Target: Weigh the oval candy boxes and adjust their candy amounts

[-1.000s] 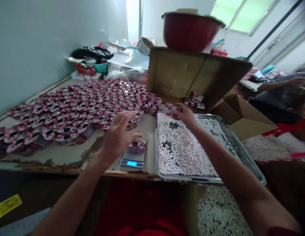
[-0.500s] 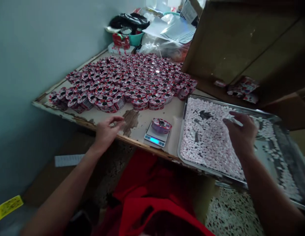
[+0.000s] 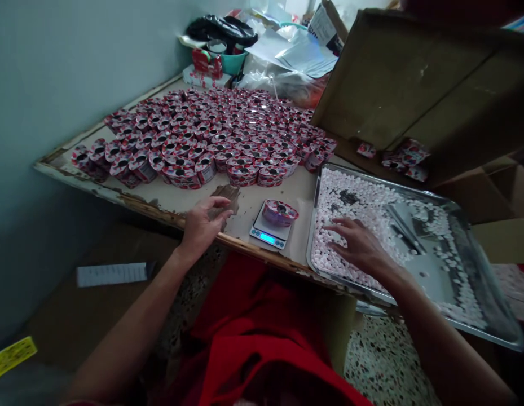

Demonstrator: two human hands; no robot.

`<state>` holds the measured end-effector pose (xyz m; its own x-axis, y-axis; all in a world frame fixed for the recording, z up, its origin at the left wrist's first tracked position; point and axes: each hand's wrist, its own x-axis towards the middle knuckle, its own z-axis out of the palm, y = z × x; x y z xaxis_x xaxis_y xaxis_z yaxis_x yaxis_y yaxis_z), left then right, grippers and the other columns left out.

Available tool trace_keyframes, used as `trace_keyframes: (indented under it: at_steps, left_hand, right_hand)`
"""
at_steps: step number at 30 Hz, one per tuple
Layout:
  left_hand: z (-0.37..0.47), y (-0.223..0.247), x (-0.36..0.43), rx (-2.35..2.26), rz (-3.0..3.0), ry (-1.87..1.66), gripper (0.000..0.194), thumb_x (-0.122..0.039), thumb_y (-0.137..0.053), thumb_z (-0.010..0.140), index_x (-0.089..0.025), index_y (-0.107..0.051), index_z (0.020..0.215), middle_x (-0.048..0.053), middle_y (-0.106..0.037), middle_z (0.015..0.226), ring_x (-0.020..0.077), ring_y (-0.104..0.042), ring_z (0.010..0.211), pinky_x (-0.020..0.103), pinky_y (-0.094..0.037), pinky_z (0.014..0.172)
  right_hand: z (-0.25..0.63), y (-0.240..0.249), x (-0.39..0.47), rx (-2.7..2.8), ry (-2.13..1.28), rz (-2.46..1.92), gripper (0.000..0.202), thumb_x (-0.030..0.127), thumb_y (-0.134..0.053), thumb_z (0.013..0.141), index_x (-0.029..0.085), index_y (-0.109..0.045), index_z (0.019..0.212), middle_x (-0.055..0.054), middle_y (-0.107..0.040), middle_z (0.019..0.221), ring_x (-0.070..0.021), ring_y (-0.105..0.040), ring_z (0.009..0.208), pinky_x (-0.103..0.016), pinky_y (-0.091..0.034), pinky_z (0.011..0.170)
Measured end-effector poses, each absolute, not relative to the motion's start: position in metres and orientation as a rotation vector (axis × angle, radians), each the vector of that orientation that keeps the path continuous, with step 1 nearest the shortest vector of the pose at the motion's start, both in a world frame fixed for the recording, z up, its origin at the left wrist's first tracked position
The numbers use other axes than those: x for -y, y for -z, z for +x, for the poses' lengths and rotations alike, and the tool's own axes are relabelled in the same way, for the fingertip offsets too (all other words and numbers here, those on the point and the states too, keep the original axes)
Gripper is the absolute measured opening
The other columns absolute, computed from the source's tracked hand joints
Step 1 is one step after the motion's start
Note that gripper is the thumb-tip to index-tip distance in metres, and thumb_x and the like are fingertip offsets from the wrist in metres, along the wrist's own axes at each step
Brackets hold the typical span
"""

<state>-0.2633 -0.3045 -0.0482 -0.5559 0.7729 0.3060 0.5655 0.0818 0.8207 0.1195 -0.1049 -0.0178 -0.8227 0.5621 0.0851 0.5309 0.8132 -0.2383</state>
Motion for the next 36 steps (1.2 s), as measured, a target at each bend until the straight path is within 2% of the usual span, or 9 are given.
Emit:
trace_keyframes:
  at_steps: [3, 8, 11, 15, 19, 22, 28, 31, 36]
  left_hand:
    - [-0.259, 0.049, 0.293, -2.077, 1.364, -1.485, 0.032, -0.032, -0.080, 0.087, -0.022, -0.075, 0.117, 0.007, -0.080, 0.115, 0.0243, -0.074, 0.108, 0.039, -0.056, 0.103]
    - [-0.237, 0.055, 0.242, -1.913, 1.540, -1.310, 0.074, -0.025, -0.095, 0.068, -0.022, -0.068, 0.137, 0.009, -0.076, 0.129, 0.0264, -0.069, 0.114, 0.041, -0.055, 0.103]
    - [-0.219, 0.057, 0.213, -1.815, 1.616, -1.195, 0.055, -0.026, -0.095, 0.070, -0.023, -0.076, 0.121, 0.007, -0.078, 0.117, 0.0264, -0.071, 0.109, 0.040, -0.056, 0.101]
    - [-0.182, 0.029, 0.185, -1.695, 2.008, -1.315, 0.022, -0.021, -0.078, 0.090, -0.023, -0.076, 0.111, 0.006, -0.077, 0.112, 0.0238, -0.069, 0.109, 0.038, -0.055, 0.100]
    - [-0.131, -0.012, 0.159, -1.394, 2.753, -1.194, 0.021, -0.017, -0.061, 0.103, -0.028, -0.076, 0.113, 0.006, -0.076, 0.123, 0.0235, -0.062, 0.127, 0.040, -0.048, 0.111]
    - [-0.098, -0.019, 0.140, -1.216, 3.019, -0.978, 0.022, -0.017, -0.060, 0.104, -0.029, -0.075, 0.114, 0.004, -0.076, 0.122, 0.0222, -0.062, 0.128, 0.039, -0.046, 0.111]
    - [-0.073, 0.017, 0.121, -1.582, 2.468, -1.447, 0.018, -0.011, -0.068, 0.093, -0.023, -0.075, 0.105, 0.008, -0.074, 0.105, 0.0249, -0.064, 0.107, 0.041, -0.050, 0.101]
    - [-0.078, 0.028, 0.125, -1.656, 1.950, -1.584, 0.016, -0.021, -0.080, 0.085, -0.021, -0.074, 0.099, 0.005, -0.071, 0.097, 0.0217, -0.064, 0.092, 0.035, -0.054, 0.086]
    - [-0.120, 0.034, 0.158, -1.540, 1.252, -1.619, 0.048, -0.042, -0.095, 0.068, -0.021, -0.070, 0.103, 0.001, -0.074, 0.099, 0.0191, -0.070, 0.091, 0.031, -0.057, 0.085]
  right_hand:
    - [0.115, 0.018, 0.108, 2.785, -0.347, -0.849, 0.036, 0.034, -0.060, 0.098, 0.018, -0.077, 0.126, -0.018, -0.068, 0.132, -0.0362, -0.064, 0.117, -0.055, -0.051, 0.101]
    - [0.083, -0.002, 0.116, 2.226, -0.680, -1.155, 0.033, 0.045, -0.069, 0.093, 0.020, -0.078, 0.114, -0.011, -0.075, 0.108, -0.0288, -0.067, 0.091, -0.045, -0.054, 0.083]
    - [0.066, -0.006, 0.125, 1.745, -1.242, -1.177, 0.040, 0.050, -0.079, 0.090, 0.022, -0.075, 0.118, -0.008, -0.075, 0.107, -0.0247, -0.069, 0.089, -0.037, -0.056, 0.078]
    - [0.059, -0.002, 0.136, 1.021, -1.820, -1.145, 0.027, 0.044, -0.073, 0.098, 0.021, -0.069, 0.112, -0.009, -0.074, 0.103, -0.0232, -0.073, 0.093, -0.035, -0.061, 0.087]
    - [0.066, -0.006, 0.134, 0.444, -2.040, -1.027, 0.023, 0.037, -0.047, 0.112, 0.022, -0.062, 0.103, -0.010, -0.072, 0.099, -0.0240, -0.074, 0.093, -0.041, -0.064, 0.089]
    - [0.075, -0.009, 0.126, 0.179, -1.977, -0.889, 0.025, 0.029, -0.040, 0.112, 0.022, -0.061, 0.099, -0.006, -0.070, 0.090, -0.0221, -0.071, 0.083, -0.039, -0.066, 0.081]
    - [0.095, -0.009, 0.116, -0.040, -1.944, -0.876, 0.025, 0.018, -0.042, 0.107, 0.016, -0.067, 0.106, -0.012, -0.071, 0.092, -0.0217, -0.072, 0.081, -0.032, -0.066, 0.073]
    - [0.102, -0.007, 0.114, -0.023, -2.035, -0.893, 0.022, 0.014, -0.047, 0.103, 0.012, -0.069, 0.108, -0.015, -0.071, 0.097, -0.0231, -0.074, 0.087, -0.030, -0.067, 0.075]
    - [0.116, 0.001, 0.109, 0.258, -1.988, -0.980, 0.015, 0.006, -0.063, 0.086, 0.014, -0.072, 0.095, -0.012, -0.072, 0.090, -0.0167, -0.069, 0.075, -0.019, -0.059, 0.064]
